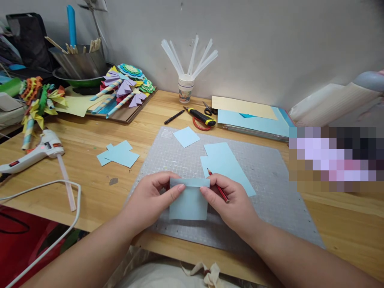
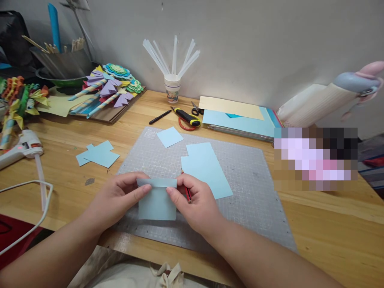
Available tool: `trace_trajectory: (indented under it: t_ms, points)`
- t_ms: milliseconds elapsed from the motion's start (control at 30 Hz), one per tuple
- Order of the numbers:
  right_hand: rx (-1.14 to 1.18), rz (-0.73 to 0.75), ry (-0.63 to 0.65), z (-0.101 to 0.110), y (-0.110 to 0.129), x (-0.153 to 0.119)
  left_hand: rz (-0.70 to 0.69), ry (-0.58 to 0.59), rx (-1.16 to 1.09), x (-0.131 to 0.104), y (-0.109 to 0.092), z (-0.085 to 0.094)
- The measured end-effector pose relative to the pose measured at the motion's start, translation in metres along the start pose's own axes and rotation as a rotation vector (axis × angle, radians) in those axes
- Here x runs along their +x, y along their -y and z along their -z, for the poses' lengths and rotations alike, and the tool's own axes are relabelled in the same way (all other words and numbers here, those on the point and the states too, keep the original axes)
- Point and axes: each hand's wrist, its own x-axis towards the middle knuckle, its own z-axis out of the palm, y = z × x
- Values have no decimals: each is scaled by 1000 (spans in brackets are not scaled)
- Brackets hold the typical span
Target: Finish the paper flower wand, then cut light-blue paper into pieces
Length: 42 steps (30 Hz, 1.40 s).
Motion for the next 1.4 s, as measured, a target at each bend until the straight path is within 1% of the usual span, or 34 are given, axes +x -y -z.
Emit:
trace_trajectory:
  t_ms: [100, 200, 333, 433, 533, 633, 700, 800, 867, 1000, 1067, 1133, 1200, 1267, 1400]
  points:
    - [2, -17, 5, -1, 1, -1, 48, 4, -45, -1, 0, -2]
    - [25, -64, 9, -2, 0, -1, 68, -1, -74, -1, -1, -4]
    - [150, -128, 27, -2, -6, -1, 53, -21, -88, -2, -3, -3]
    - [207, -117, -3, -2, -10, -1, 32, -23, -43, -2, -5, -1]
    - [103, -25, -39, 0, -9, -2, 26, -18, -53, -4, -6, 1]
    - [-33, 114, -51, 2, -3, -4, 27, -25, -100, -5, -6, -1]
    - [-82, 228, -27, 4, 0, -5, 67, 14, -106, -5, -6, -4]
    - [-106, 377, 48, 5, 3, -8, 127, 62, -120, -5, -6, -7]
    - [-122, 401, 65, 6, 4, -9, 124, 41, -120, -6, -4, -8]
    - [-61, 311, 22, 5, 8, -12, 37, -24, -29, -10, -3, -9]
    - [-17, 262, 15, 4, 9, -12, -46, -59, 58, -12, -4, -11]
    - [-51, 234, 8, 2, 10, -12, -140, -76, 153, -14, -5, -13]
    - [-130, 250, -1, 0, 10, -11, -228, -81, 220, -15, -7, -15]
    - [-190, 285, 2, 0, 10, -10, -293, -86, 239, -15, -7, -16]
    - [-237, 359, 37, 0, 9, -11, -375, -71, 222, -14, -6, -17]
